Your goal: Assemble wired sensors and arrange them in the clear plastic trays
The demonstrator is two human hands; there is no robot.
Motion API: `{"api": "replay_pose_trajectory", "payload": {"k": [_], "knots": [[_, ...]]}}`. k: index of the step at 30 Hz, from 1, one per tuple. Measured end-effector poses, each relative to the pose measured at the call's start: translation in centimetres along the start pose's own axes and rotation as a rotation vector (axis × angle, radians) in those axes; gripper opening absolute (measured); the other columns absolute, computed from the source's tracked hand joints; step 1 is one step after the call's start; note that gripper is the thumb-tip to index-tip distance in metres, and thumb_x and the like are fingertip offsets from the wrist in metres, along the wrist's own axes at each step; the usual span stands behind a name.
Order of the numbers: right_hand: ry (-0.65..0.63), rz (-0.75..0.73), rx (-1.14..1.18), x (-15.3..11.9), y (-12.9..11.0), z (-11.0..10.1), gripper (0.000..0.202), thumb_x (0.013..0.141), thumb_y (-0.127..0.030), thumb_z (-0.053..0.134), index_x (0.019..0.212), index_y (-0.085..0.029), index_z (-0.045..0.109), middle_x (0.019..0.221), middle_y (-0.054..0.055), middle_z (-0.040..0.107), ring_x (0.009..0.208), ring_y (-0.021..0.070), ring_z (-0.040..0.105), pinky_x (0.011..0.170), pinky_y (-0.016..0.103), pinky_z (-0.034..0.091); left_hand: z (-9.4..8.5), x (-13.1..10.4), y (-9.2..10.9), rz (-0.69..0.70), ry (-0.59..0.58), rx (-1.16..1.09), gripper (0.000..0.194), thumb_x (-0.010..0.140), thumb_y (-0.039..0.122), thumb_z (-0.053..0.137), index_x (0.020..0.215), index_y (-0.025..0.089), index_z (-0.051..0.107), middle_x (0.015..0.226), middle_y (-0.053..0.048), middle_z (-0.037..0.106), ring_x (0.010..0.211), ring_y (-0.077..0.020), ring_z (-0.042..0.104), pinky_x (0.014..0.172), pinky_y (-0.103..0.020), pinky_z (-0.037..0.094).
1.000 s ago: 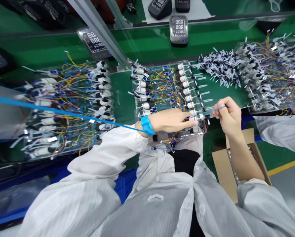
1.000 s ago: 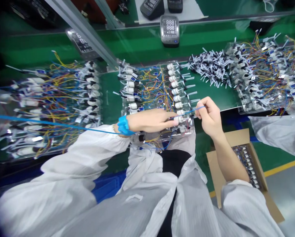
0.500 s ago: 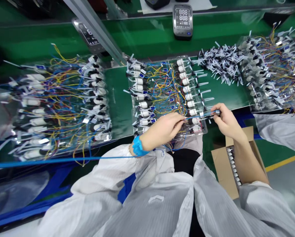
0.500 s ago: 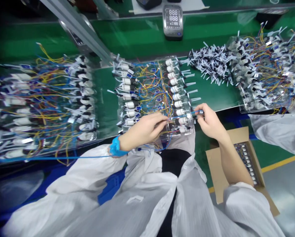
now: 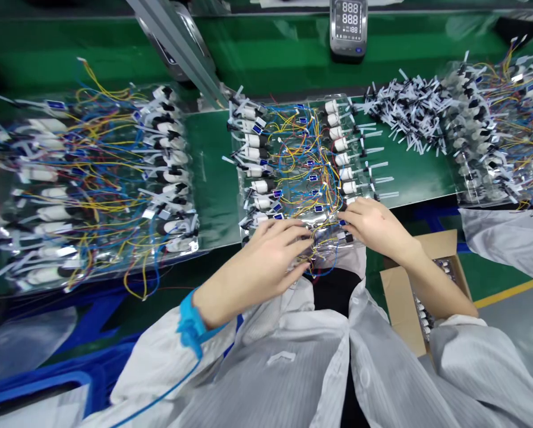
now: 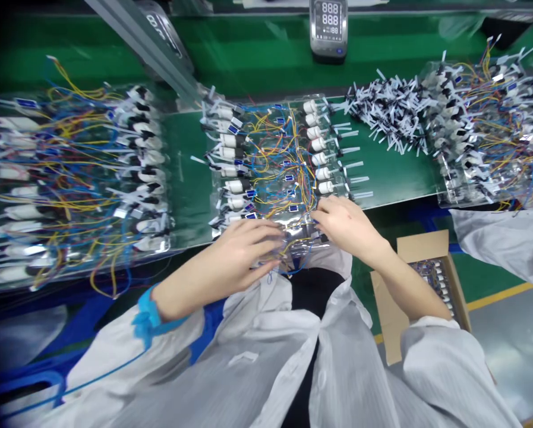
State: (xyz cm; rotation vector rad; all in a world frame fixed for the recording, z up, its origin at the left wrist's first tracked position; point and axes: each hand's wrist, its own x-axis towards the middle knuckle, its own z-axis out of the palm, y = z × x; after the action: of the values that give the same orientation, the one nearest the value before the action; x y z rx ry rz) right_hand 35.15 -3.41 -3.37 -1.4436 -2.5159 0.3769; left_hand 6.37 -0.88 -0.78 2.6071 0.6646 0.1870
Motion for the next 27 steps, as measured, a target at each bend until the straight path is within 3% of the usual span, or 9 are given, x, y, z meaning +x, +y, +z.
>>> {"api": "replay_pose_trajectory", "payload": {"k": [3,5,8,10,13,16,18,21,27], "knots": [[-0.027,-0.007,0.049,0.1,0.1,0.4,0.021,0.104,-0.024,0.060,0.112,-0.016,0.077,0.104,0.013,0.074,0.101,0.0278,0.064,0.092,0.045,0.053,-2.2,-0.9,0.7,-0.053,0.080,0.018,0.037,0.102,0.025,0.057,0.138,0.024,0.066,0.139,-0.014,0.071,0.135,-0.0362,0.060,0.108,-0.058,0.048],[0.016,-0.015,0.159,-0.3,0.3,0.2,0.022,0.104,-0.031,0.063,0.112,-0.017,0.078,0.116,0.014,0.075,0.110,0.0286,0.065,0.098,0.047,0.054,-3.0,-0.3,1.3,-0.079,0.164,-0.001,0.038,0.103,0.022,0.053,0.140,0.025,0.064,0.139,-0.013,0.071,0.130,-0.0336,0.064,0.107,-0.056,0.050],[0.193,0.003,0.389,-1.7,0.7,-0.3,0.021,0.102,-0.036,0.068,0.109,-0.020,0.078,0.125,0.012,0.076,0.118,0.0273,0.068,0.107,0.047,0.054,-1.9,1.9,1.7,-0.014,0.138,-0.081,0.036,0.107,0.025,0.051,0.141,0.020,0.063,0.141,-0.013,0.071,0.132,-0.0307,0.064,0.112,-0.052,0.051],[0.424,0.169,0.506,-3.2,1.4,-0.4,0.018,0.103,-0.035,0.066,0.099,-0.021,0.077,0.109,0.008,0.078,0.106,0.0235,0.071,0.100,0.043,0.056,0.1,3.7,1.8,0.032,0.053,-0.108,0.041,0.108,0.028,0.051,0.146,0.014,0.059,0.151,-0.016,0.065,0.143,-0.0325,0.056,0.118,-0.051,0.048],[0.838,0.623,0.552,-5.4,3.3,0.6,0.026,0.102,-0.041,0.067,0.084,-0.021,0.071,0.080,0.002,0.071,0.079,0.0175,0.068,0.079,0.034,0.056,3.0,5.2,1.8,0.008,-0.045,-0.103,0.052,0.107,0.031,0.055,0.155,0.012,0.051,0.158,-0.017,0.059,0.150,-0.0348,0.048,0.120,-0.053,0.046],[0.936,0.847,0.784,-6.2,5.5,2.7,0.026,0.090,-0.046,0.079,0.095,-0.022,0.071,0.078,-0.001,0.069,0.066,0.0138,0.064,0.066,0.029,0.054,4.5,5.4,1.8,-0.027,-0.097,-0.087,0.047,0.108,0.031,0.055,0.153,0.016,0.054,0.154,-0.014,0.063,0.144,-0.0329,0.053,0.116,-0.052,0.046],[0.865,0.827,1.024,-5.4,6.3,4.3,0.033,0.083,-0.045,0.085,0.104,-0.022,0.072,0.081,-0.001,0.071,0.062,0.0124,0.063,0.062,0.028,0.053,4.5,5.2,1.9,-0.037,-0.113,-0.064,0.042,0.109,0.032,0.054,0.148,0.017,0.059,0.151,-0.013,0.065,0.141,-0.0325,0.055,0.114,-0.052,0.047],[0.820,0.747,1.214,-3.4,5.9,5.4,0.029,0.078,-0.040,0.089,0.095,-0.022,0.074,0.078,-0.001,0.071,0.060,0.0111,0.062,0.061,0.027,0.053,3.6,5.0,2.3,-0.047,-0.104,-0.030,0.041,0.108,0.034,0.057,0.145,0.017,0.062,0.150,-0.014,0.065,0.139,-0.0333,0.056,0.112,-0.052,0.048],[1.000,0.498,1.160,-2.8,2.9,2.4,0.018,0.079,-0.030,0.089,0.078,-0.021,0.073,0.077,-0.001,0.070,0.059,0.0100,0.061,0.059,0.027,0.053,0.7,5.2,2.4,-0.050,0.015,0.033,0.039,0.109,0.032,0.052,0.142,0.013,0.063,0.145,-0.016,0.068,0.131,-0.0327,0.063,0.108,-0.051,0.052]]}}
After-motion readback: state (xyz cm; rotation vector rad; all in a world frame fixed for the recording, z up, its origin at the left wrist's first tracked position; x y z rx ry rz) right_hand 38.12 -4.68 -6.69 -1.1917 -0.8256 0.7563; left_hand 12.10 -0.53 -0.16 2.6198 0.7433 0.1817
